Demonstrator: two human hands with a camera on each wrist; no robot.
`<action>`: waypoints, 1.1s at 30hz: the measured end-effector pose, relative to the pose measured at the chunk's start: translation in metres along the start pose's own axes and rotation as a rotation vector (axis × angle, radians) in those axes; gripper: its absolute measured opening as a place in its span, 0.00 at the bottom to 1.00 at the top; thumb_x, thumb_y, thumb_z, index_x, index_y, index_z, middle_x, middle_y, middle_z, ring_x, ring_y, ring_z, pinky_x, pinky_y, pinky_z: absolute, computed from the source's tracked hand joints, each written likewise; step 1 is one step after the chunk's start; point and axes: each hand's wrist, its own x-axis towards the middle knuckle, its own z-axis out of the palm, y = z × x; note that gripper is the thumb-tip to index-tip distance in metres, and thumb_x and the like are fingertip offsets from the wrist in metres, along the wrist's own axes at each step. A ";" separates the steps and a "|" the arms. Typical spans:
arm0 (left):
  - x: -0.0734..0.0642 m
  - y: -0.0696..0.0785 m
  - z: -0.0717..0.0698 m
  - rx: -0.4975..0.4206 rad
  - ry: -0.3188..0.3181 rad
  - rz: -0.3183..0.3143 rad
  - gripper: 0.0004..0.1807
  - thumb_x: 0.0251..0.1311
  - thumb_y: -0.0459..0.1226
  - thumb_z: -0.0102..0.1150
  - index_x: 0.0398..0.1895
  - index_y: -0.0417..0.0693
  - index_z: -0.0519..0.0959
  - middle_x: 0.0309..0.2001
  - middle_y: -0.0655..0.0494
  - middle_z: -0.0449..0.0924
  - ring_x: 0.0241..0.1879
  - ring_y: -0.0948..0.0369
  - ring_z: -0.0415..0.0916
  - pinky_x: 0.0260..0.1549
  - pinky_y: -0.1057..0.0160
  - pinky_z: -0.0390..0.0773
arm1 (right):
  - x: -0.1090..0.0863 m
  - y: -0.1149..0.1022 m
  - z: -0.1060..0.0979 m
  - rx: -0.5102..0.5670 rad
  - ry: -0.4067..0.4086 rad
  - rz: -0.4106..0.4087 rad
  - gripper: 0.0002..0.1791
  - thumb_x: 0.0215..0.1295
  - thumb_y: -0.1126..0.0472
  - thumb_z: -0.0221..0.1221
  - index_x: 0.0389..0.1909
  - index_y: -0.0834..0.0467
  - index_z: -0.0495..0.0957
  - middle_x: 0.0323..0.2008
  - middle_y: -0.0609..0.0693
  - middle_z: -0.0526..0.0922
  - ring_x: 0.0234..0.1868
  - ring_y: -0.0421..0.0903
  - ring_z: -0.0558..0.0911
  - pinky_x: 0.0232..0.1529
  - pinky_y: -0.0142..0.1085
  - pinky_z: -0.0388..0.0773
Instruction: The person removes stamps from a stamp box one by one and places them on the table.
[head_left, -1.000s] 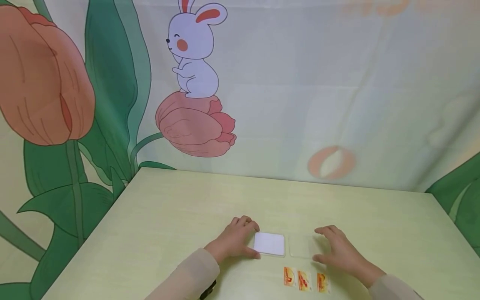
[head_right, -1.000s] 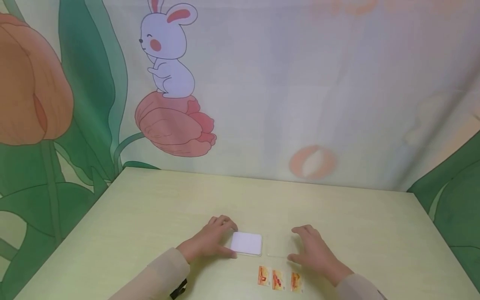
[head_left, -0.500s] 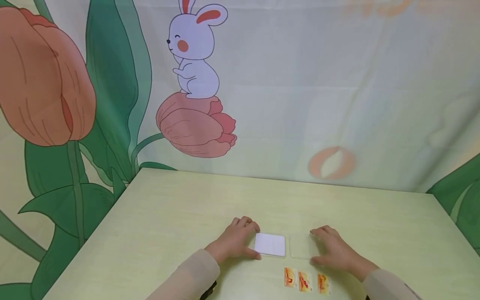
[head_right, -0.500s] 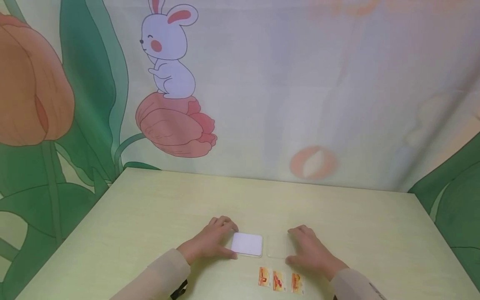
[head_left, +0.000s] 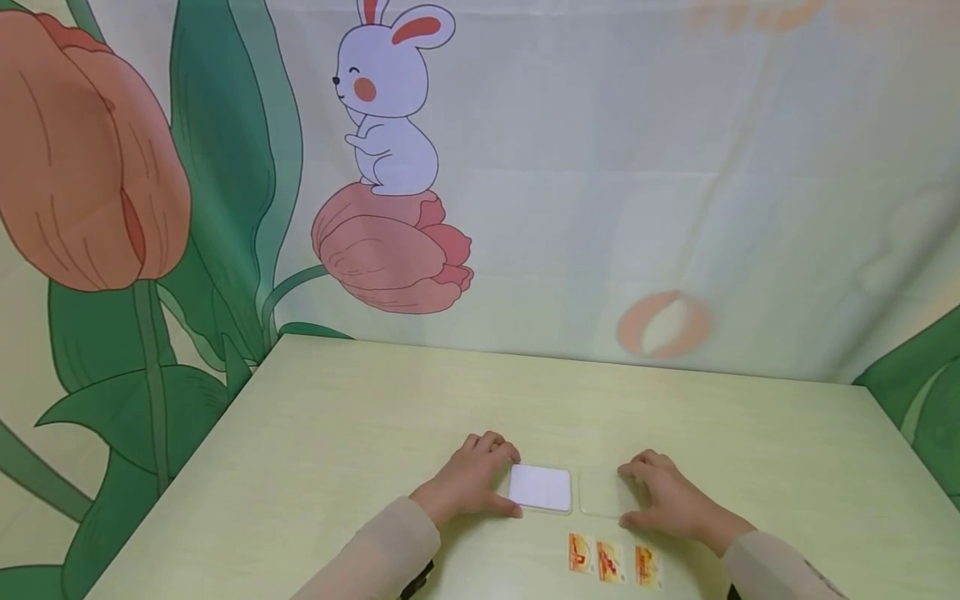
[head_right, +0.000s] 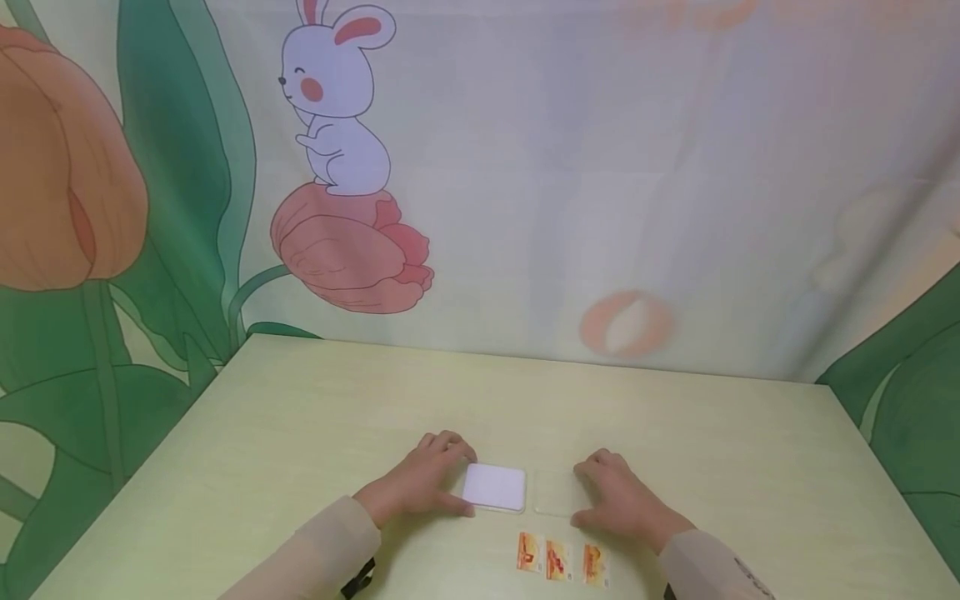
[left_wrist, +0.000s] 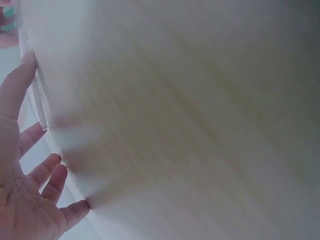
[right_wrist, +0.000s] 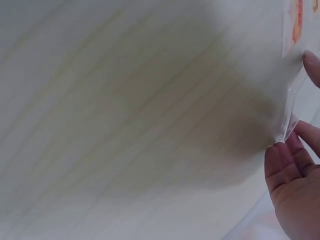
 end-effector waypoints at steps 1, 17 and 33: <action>0.000 0.000 0.000 -0.001 0.000 0.000 0.34 0.39 0.56 0.70 0.50 0.54 0.70 0.55 0.52 0.67 0.50 0.54 0.63 0.51 0.55 0.68 | 0.000 0.001 0.000 -0.007 -0.001 -0.008 0.36 0.41 0.52 0.71 0.52 0.64 0.73 0.45 0.51 0.71 0.48 0.48 0.69 0.50 0.46 0.70; 0.000 0.000 0.001 -0.009 0.001 -0.011 0.34 0.38 0.56 0.70 0.50 0.54 0.71 0.55 0.52 0.67 0.51 0.54 0.63 0.51 0.54 0.67 | 0.000 0.004 -0.001 -0.040 -0.002 -0.092 0.35 0.41 0.49 0.71 0.49 0.65 0.74 0.42 0.50 0.72 0.45 0.45 0.70 0.47 0.40 0.72; -0.003 -0.001 0.000 -0.033 -0.001 0.002 0.35 0.39 0.55 0.69 0.51 0.53 0.70 0.56 0.51 0.65 0.52 0.52 0.63 0.52 0.52 0.67 | -0.001 0.000 0.004 -0.045 0.062 -0.171 0.34 0.42 0.50 0.70 0.49 0.63 0.74 0.43 0.49 0.72 0.46 0.44 0.70 0.48 0.41 0.72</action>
